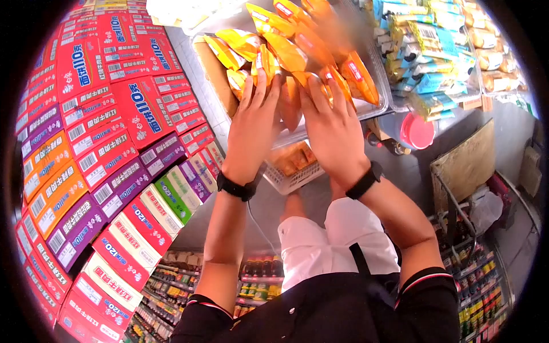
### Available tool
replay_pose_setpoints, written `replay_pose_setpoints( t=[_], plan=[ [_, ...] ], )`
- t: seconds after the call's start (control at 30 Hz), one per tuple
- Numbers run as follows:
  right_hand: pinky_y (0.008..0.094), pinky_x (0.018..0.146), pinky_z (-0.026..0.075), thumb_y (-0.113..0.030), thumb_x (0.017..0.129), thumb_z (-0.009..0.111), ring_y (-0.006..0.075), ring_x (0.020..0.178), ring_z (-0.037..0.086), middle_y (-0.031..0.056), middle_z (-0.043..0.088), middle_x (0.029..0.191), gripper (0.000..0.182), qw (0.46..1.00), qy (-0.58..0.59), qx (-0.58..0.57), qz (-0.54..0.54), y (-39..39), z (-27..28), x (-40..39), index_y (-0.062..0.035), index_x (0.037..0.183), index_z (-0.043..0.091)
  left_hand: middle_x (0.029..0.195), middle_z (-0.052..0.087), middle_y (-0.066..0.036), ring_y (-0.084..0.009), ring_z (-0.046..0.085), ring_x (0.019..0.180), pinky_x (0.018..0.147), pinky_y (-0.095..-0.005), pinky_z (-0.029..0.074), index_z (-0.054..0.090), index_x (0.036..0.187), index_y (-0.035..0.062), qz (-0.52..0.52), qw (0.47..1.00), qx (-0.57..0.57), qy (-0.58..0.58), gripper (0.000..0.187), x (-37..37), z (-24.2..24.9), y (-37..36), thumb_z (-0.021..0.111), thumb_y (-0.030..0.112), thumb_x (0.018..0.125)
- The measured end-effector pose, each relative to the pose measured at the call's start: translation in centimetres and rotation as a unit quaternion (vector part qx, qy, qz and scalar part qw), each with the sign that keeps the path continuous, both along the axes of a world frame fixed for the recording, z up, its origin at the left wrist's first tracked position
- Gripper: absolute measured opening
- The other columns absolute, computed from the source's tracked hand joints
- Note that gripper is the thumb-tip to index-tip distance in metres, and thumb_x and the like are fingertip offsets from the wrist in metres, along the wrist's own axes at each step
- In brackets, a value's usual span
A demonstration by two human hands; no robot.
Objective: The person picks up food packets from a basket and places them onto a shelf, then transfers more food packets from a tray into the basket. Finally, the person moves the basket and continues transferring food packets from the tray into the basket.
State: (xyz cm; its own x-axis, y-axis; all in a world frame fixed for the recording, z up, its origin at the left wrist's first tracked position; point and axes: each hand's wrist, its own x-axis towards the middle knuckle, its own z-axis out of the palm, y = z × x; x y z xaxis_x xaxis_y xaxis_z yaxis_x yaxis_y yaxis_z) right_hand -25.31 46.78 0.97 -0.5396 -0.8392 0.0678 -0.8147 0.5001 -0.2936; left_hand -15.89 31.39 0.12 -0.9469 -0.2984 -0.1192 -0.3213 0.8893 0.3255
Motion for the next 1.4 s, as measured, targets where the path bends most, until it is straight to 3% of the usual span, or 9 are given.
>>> replay_pose_setpoints(
  t=[0.27, 0.4, 0.57, 0.8, 0.93, 1.03, 1.17, 1.3, 1.4],
  plan=[
    [0.0325, 0.088, 0.051, -0.012, 0.081, 0.059, 0.0237, 0.108, 0.060, 0.0110, 0.062, 0.123, 0.039, 0.999, 0.001, -0.048, -0.010, -1.6, -2.4, -0.4, -0.0006, 0.117, 0.062, 0.153, 0.034, -0.026, -0.0439, 0.032, 0.142, 0.116, -0.0457, 0.030, 0.040, 0.143, -0.0055, -0.049, 0.997, 0.061, -0.007, 0.062, -0.1, 2.7, -0.4, 0.057, 0.002, 0.084],
    [0.0330, 0.092, 0.052, -0.009, 0.084, 0.058, 0.0242, 0.110, 0.061, 0.0112, 0.062, 0.129, 0.040, 0.996, -0.080, -0.027, -0.004, -1.4, -2.2, -1.4, -0.0024, 0.124, 0.060, 0.158, 0.029, -0.022, -0.0326, 0.035, 0.144, 0.114, -0.0552, 0.029, 0.036, 0.146, -0.0045, -0.085, 0.992, -0.015, -0.088, 0.052, 0.6, 3.5, 3.3, 0.038, 0.008, 0.096],
    [0.0351, 0.087, 0.054, -0.010, 0.084, 0.059, 0.0257, 0.105, 0.063, 0.0115, 0.064, 0.123, 0.031, 0.993, -0.111, -0.031, -0.010, -2.0, -3.1, -2.4, -0.0035, 0.114, 0.062, 0.156, 0.029, -0.027, -0.0391, 0.035, 0.142, 0.113, -0.0502, 0.033, 0.035, 0.145, -0.0061, -0.076, 0.994, 0.064, -0.038, 0.060, 0.1, 1.1, 3.6, 0.046, 0.001, 0.086],
    [0.0390, 0.100, 0.048, -0.005, 0.082, 0.062, 0.0318, 0.119, 0.057, 0.0172, 0.056, 0.136, 0.046, 0.990, -0.101, -0.102, -0.002, -0.6, -3.1, -1.9, -0.0032, 0.128, 0.058, 0.152, 0.033, -0.029, -0.0456, 0.040, 0.133, 0.110, -0.0439, 0.037, 0.038, 0.147, 0.0028, -0.013, 0.942, 0.331, -0.047, 0.069, -0.5, 0.0, 1.5, 0.049, -0.007, 0.079],
    [0.0440, 0.108, 0.040, -0.007, 0.083, 0.060, 0.0356, 0.132, 0.045, 0.0184, 0.048, 0.143, 0.046, 0.988, -0.051, -0.143, -0.017, 2.3, 4.0, 0.8, -0.0025, 0.129, 0.056, 0.149, 0.041, -0.023, -0.0414, 0.047, 0.129, 0.108, -0.0430, 0.039, 0.046, 0.143, 0.0045, -0.067, 0.972, 0.192, 0.119, 0.066, 3.4, 6.2, 3.7, 0.050, -0.010, 0.079],
    [0.0430, 0.100, 0.046, 0.004, 0.079, 0.064, 0.0342, 0.120, 0.055, 0.0161, 0.056, 0.133, 0.043, 0.976, -0.049, -0.211, -0.035, 5.1, 12.3, 4.1, -0.0046, 0.121, 0.063, 0.136, 0.057, -0.016, -0.0354, 0.057, 0.119, 0.101, -0.0388, 0.046, 0.058, 0.134, 0.0068, -0.036, 0.931, 0.322, 0.167, 0.057, 9.7, 14.4, 4.0, 0.054, -0.010, 0.080],
    [0.0358, 0.088, 0.053, 0.010, 0.082, 0.062, 0.0289, 0.103, 0.065, 0.0167, 0.066, 0.117, 0.032, 0.959, 0.040, -0.274, -0.065, 6.9, 22.7, 10.9, -0.0020, 0.111, 0.070, 0.107, 0.071, -0.012, -0.0301, 0.069, 0.096, 0.085, -0.0411, 0.055, 0.067, 0.121, 0.0101, -0.045, 0.910, 0.275, 0.307, 0.046, 21.2, 26.4, 1.0, 0.060, -0.009, 0.080],
    [0.0336, 0.079, 0.055, 0.008, 0.088, 0.058, 0.0278, 0.088, 0.067, 0.0214, 0.068, 0.106, 0.026, 0.935, 0.157, -0.304, -0.093, 4.4, 35.1, 23.8, 0.0055, 0.113, 0.065, 0.104, 0.068, -0.012, -0.0292, 0.066, 0.086, 0.074, -0.0488, 0.053, 0.052, 0.121, 0.0073, -0.165, 0.841, 0.253, 0.449, 0.026, 33.1, 35.7, -4.6, 0.054, 0.005, 0.096],
    [0.0327, 0.077, 0.055, 0.006, 0.088, 0.060, 0.0264, 0.087, 0.066, 0.0202, 0.066, 0.106, 0.027, 0.929, 0.215, -0.294, -0.068, 3.8, 40.6, 33.7, 0.0050, 0.116, 0.062, 0.110, 0.061, -0.005, -0.0249, 0.061, 0.082, 0.074, -0.0475, 0.050, 0.045, 0.130, 0.0137, -0.084, 0.854, 0.114, 0.501, 0.031, 42.7, 41.6, -6.5, 0.052, 0.016, 0.100]
  ],
)
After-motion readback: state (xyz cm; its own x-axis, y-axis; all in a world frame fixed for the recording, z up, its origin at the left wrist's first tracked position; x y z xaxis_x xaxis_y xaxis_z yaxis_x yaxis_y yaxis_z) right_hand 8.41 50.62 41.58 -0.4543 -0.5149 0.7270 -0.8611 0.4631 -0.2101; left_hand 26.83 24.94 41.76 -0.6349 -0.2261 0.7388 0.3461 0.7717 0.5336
